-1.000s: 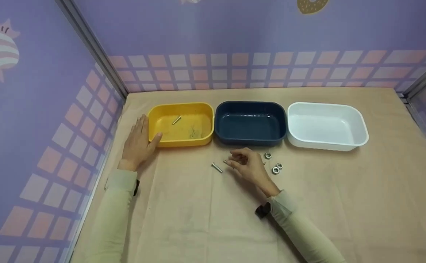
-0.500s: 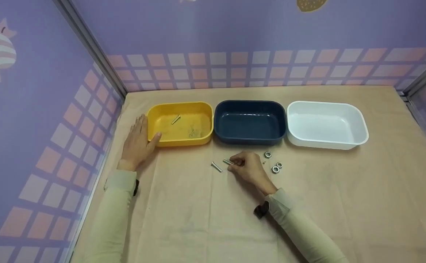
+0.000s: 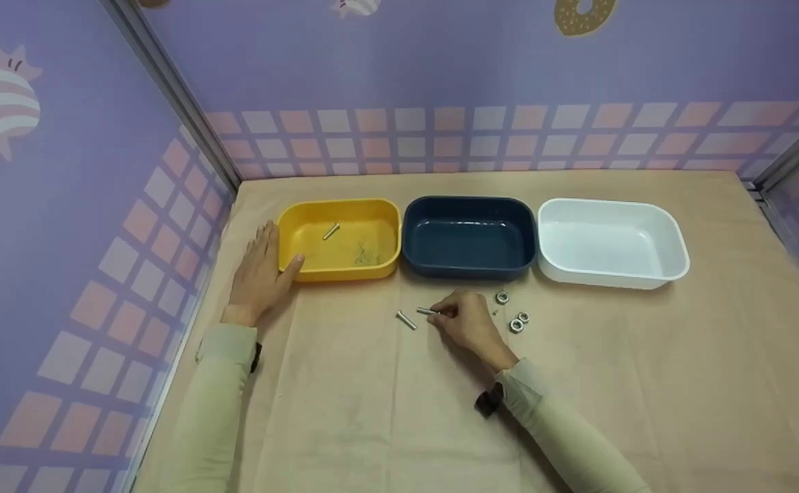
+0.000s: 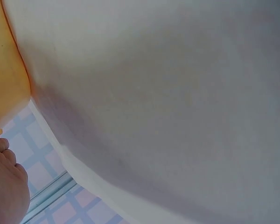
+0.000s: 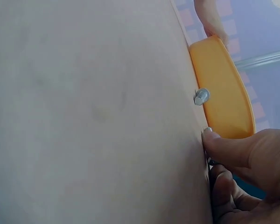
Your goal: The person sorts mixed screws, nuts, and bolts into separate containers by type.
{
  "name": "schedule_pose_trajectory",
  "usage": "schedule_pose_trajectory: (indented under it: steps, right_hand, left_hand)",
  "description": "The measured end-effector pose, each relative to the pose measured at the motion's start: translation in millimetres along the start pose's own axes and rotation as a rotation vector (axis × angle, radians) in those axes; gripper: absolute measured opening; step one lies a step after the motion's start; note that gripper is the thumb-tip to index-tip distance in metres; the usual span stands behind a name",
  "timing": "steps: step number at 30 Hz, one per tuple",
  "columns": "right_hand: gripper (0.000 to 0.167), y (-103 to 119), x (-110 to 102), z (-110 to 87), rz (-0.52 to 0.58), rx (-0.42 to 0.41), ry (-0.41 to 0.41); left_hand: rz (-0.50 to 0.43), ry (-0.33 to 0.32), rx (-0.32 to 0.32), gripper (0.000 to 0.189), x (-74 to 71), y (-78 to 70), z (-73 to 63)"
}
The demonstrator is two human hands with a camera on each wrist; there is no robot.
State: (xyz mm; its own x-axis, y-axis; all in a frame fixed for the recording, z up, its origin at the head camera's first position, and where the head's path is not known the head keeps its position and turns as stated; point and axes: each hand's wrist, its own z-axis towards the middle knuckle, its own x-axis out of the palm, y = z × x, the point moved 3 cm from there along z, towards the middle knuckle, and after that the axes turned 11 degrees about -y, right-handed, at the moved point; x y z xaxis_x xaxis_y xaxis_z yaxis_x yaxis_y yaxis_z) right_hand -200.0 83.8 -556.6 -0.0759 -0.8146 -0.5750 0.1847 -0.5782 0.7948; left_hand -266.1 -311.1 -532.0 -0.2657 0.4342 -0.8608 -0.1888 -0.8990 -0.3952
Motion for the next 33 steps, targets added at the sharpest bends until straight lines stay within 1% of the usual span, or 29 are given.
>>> schedule_pose_trajectory:
  steps: [3, 6, 10, 16, 21, 26, 33]
  right_hand:
    - [0.007, -1, 1, 0.0, 0.004, -0.008, -0.016]
    - [0.007, -3, 2, 0.7, 0.011, 0.003, -0.022]
    - [0.007, -3, 3, 1.5, 0.024, 0.025, -0.011]
    - [0.007, -1, 3, 2.1, 0.045, 0.034, -0.001]
    - [0.005, 1, 2, 3.6, 0.061, 0.012, 0.002]
    - [0.004, 3, -1, 5.4, 0.051, -0.021, 0.016]
    - [0.004, 10, -7, 12.0, 0.015, -0.018, 0.013]
  left_hand:
    - [0.003, -0.001, 0.003, 0.088, 1.0, 0.3, -0.1]
    - [0.002, -0.002, 0.005, 0.088, 1.7, 0.5, -0.2]
    - [0.002, 0.002, 0.004, 0.089, 2.5, 0.9, -0.2]
    - [-0.002, -0.002, -0.001, 0.089, 1.4, 2.6, -1.3]
    - [-0.007, -0.009, 0.004, 0.088, 0.2, 3.1, -0.7]
    - [-0.001, -0.013, 0.005, 0.087, 0.2, 2.4, -0.8]
    - [0.015, -0.008, 0.014, 0.087, 1.0, 0.4, 0.1]
